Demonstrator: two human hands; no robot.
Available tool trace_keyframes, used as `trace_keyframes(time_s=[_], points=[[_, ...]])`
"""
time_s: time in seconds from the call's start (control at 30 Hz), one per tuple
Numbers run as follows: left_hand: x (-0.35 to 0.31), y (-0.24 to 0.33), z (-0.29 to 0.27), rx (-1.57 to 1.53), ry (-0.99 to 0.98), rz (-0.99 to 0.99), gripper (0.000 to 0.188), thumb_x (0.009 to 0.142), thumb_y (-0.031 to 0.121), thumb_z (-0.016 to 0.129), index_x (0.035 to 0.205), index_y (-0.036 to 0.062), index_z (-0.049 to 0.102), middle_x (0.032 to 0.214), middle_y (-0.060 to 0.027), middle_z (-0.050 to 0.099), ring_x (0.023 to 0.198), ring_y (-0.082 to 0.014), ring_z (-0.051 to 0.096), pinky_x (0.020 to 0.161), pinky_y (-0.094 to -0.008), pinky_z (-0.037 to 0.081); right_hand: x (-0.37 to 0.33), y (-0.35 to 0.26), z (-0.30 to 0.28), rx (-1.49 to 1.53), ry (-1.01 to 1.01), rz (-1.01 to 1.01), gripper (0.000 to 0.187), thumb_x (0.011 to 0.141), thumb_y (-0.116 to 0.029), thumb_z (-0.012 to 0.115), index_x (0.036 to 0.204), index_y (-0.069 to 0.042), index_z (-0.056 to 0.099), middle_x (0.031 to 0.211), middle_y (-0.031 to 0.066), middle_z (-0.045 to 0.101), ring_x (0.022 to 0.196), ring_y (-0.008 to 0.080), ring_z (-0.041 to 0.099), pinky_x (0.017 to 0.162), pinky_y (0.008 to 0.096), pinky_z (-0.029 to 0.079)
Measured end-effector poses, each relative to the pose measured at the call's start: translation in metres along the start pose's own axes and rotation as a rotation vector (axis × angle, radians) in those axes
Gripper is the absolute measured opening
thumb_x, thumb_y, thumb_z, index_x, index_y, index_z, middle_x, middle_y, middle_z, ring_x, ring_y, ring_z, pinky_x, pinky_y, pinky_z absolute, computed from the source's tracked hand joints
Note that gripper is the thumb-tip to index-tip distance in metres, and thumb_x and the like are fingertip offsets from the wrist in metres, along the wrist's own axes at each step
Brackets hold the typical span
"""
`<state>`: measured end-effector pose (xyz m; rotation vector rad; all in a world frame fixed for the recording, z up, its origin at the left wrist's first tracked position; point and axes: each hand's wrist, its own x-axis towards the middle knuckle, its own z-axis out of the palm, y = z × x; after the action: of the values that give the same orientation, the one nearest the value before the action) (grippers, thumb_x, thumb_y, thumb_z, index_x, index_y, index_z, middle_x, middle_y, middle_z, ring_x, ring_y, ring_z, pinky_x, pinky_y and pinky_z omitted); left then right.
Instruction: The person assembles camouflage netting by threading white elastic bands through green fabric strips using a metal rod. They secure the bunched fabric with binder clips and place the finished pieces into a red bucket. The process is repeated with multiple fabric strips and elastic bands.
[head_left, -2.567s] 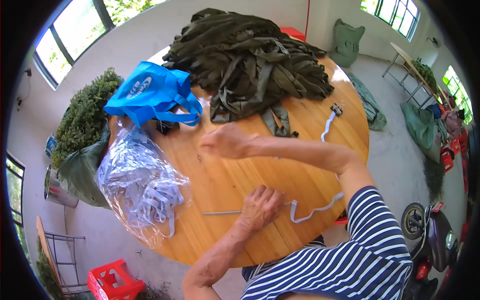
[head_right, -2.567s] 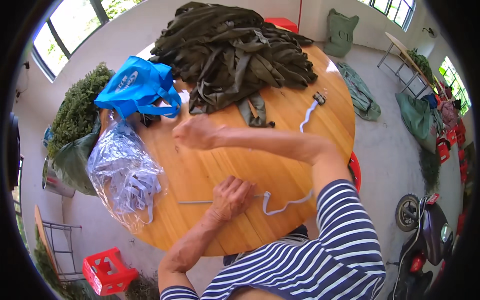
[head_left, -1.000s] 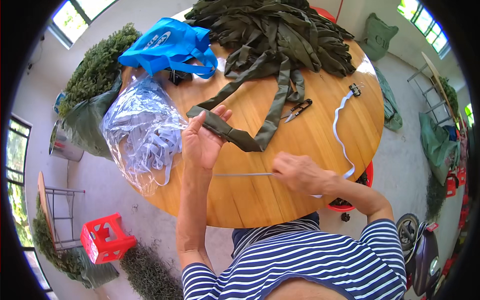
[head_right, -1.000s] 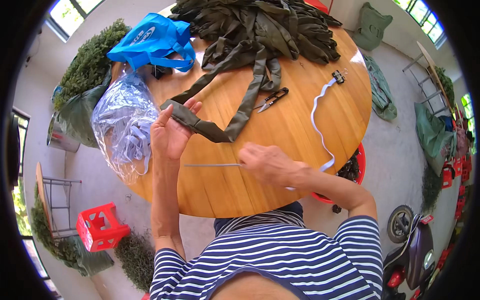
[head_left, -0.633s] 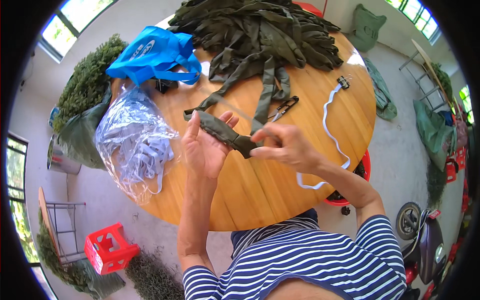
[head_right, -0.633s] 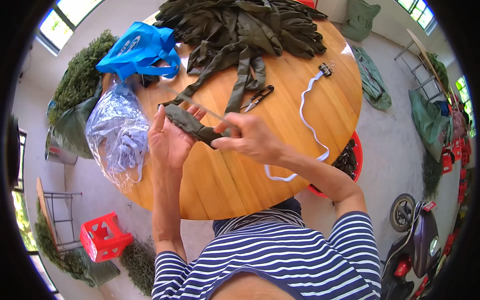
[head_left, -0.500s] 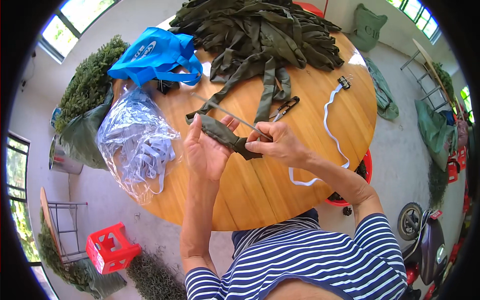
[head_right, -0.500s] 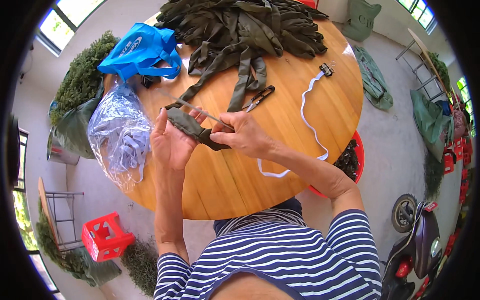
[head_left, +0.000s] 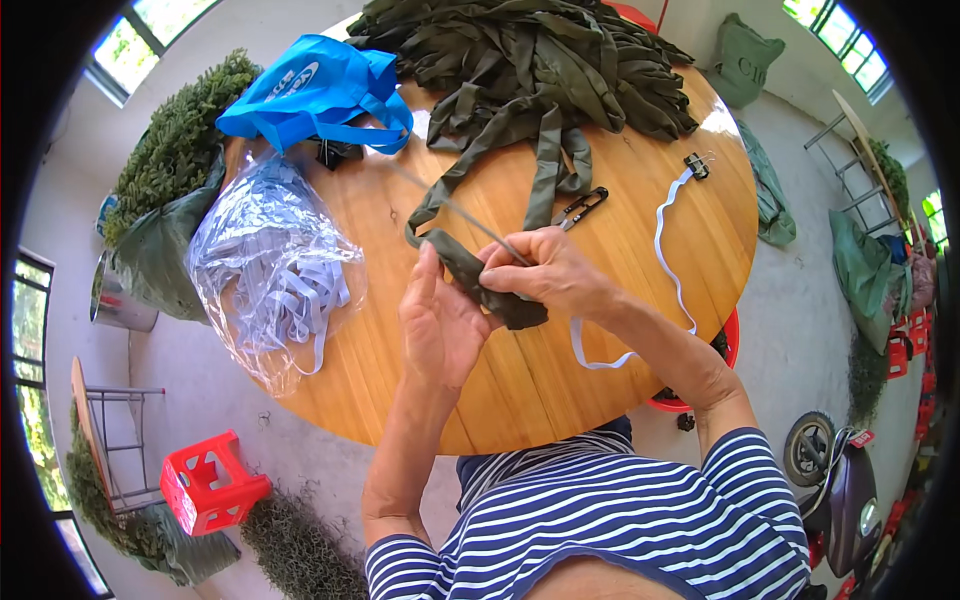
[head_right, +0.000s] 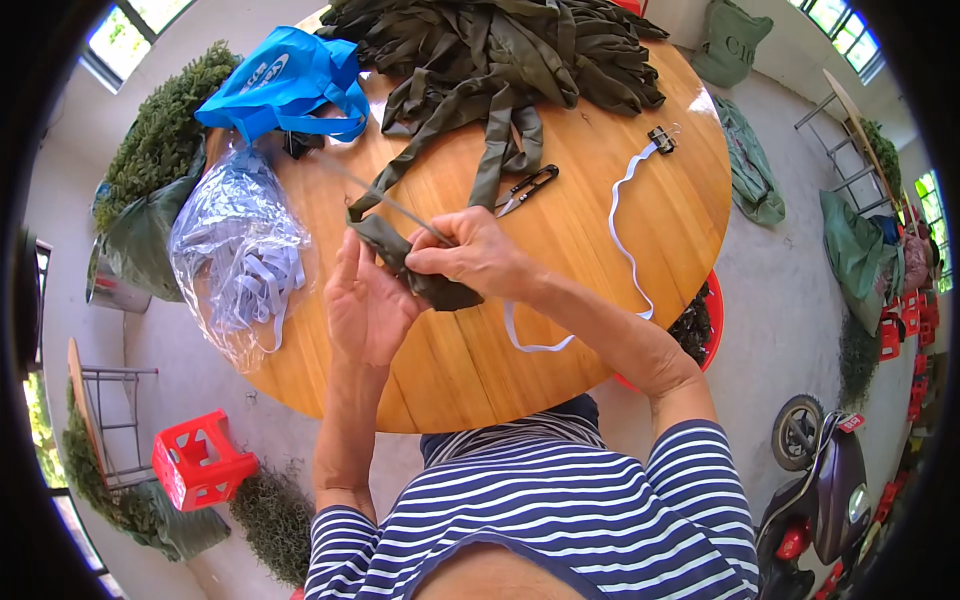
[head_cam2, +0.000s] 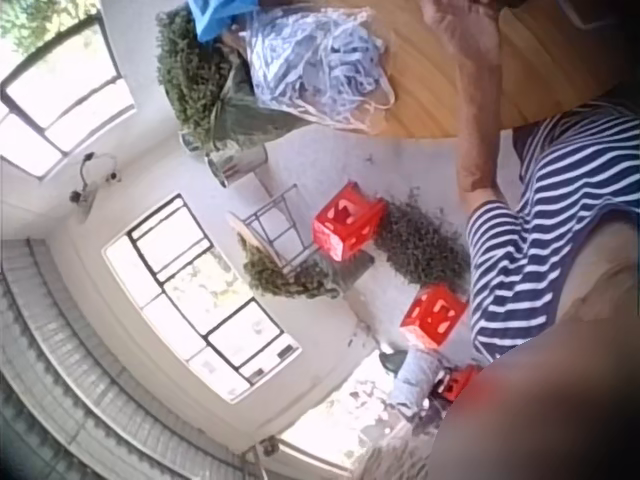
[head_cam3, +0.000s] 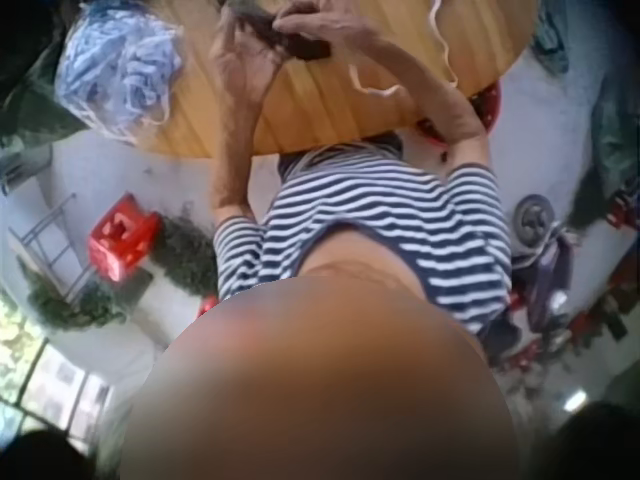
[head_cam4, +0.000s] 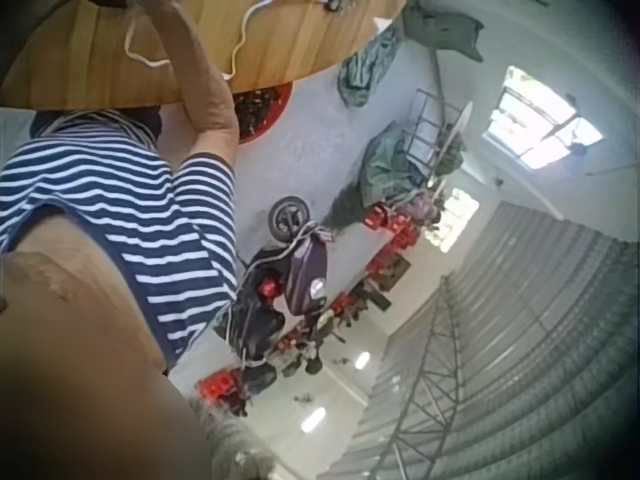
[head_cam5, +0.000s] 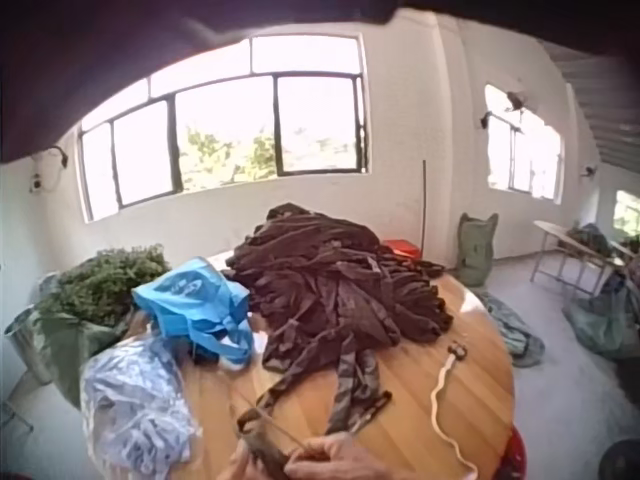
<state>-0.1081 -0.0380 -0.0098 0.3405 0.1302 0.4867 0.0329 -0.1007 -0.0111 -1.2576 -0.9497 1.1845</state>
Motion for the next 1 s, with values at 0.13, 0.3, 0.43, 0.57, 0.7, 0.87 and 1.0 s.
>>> trace_keyframes(time_s=[0.13, 0.3, 0.43, 0.57, 0.7, 0.87, 1.0], points=[[-0.013, -0.004, 0.003, 0.555, 0.263, 0.115, 0.041, 0.089, 0.016, 0.044, 0.127, 0.0072, 0.032, 0.109, -0.011, 0.053, 0.1, -0.0215, 0.054, 0.075, -0.0383, 0.05, -0.011, -0.019, -0.006, 0.022, -0.019, 0.21, 0.017, 0.076, -0.02, 0.067, 0.08, -0.004, 0.061, 0.057, -0.0049, 0.051, 0.044, -0.0002, 0.036, 0.037, 0.0182, 0.024], [-0.013, -0.012, -0.013, 0.669, 0.267, 0.185, 0.045, 0.079, -0.002, 0.055, 0.122, -0.0027, 0.041, 0.087, -0.0057, 0.059, 0.075, -0.0119, 0.059, 0.064, -0.0255, 0.052, -0.013, -0.011, -0.014, 0.167, -0.061, 0.232, 0.019, 0.078, -0.019, 0.065, 0.082, -0.001, 0.061, 0.055, -0.0028, 0.052, 0.042, 0.0016, 0.038, 0.036, 0.0189, 0.026], [-0.012, -0.011, -0.011, 0.491, 0.352, 0.206, 0.035, 0.08, -0.003, 0.054, 0.115, -0.0024, 0.047, 0.084, -0.0046, 0.058, 0.073, -0.0121, 0.06, 0.064, -0.0256, 0.053, -0.017, -0.011, -0.001, -0.116, 0.151, 0.075, 0.023, 0.076, -0.02, 0.067, 0.082, 0.001, 0.06, 0.052, -0.0055, 0.045, 0.045, 0.0015, 0.036, 0.041, 0.02, 0.027], [-0.01, -0.003, -0.007, 0.404, 0.369, 0.27, 0.03, 0.081, -0.002, 0.053, 0.111, -0.0013, 0.048, 0.082, -0.0044, 0.058, 0.072, -0.0124, 0.06, 0.063, -0.0257, 0.053, -0.044, -0.015, -0.008, -0.397, 0.122, -0.019, 0.025, 0.071, -0.02, 0.072, 0.079, 0.001, 0.059, 0.051, -0.0066, 0.035, 0.048, 0.0017, 0.032, 0.043, 0.0216, 0.025], [-0.01, -0.001, -0.004, 0.408, 0.34, 0.265, 0.033, 0.082, 0.0, 0.053, 0.114, 0.0006, 0.044, 0.084, -0.0059, 0.059, 0.074, -0.0133, 0.06, 0.064, -0.0271, 0.053, -0.045, -0.008, 0.001, -0.354, 0.125, -0.006, 0.02, 0.072, -0.017, 0.07, 0.075, -0.001, 0.058, 0.052, -0.0069, 0.034, 0.049, 0.0014, 0.03, 0.043, 0.021, 0.023], [-0.015, -0.004, 0.004, 0.444, 0.274, 0.18, 0.054, 0.081, 0.002, 0.054, 0.127, -0.0007, 0.027, 0.087, -0.0101, 0.06, 0.078, -0.0183, 0.062, 0.07, -0.0319, 0.052, -0.046, -0.013, -0.005, -0.161, 0.028, 0.082, 0.017, 0.079, -0.018, 0.063, 0.072, -0.004, 0.056, 0.055, -0.0075, 0.036, 0.051, 0.0002, 0.031, 0.043, 0.0195, 0.023], [-0.026, -0.014, -0.005, 0.556, 0.241, 0.179, 0.081, 0.077, -0.002, 0.059, 0.136, -0.0015, 0.002, 0.083, -0.0099, 0.06, 0.075, -0.0173, 0.06, 0.069, -0.0298, 0.05, -0.05, -0.02, -0.003, -0.037, -0.033, 0.194, 0.017, 0.083, -0.022, 0.058, 0.075, -0.006, 0.055, 0.054, -0.0076, 0.038, 0.048, -0.0001, 0.032, 0.041, 0.0187, 0.023]])
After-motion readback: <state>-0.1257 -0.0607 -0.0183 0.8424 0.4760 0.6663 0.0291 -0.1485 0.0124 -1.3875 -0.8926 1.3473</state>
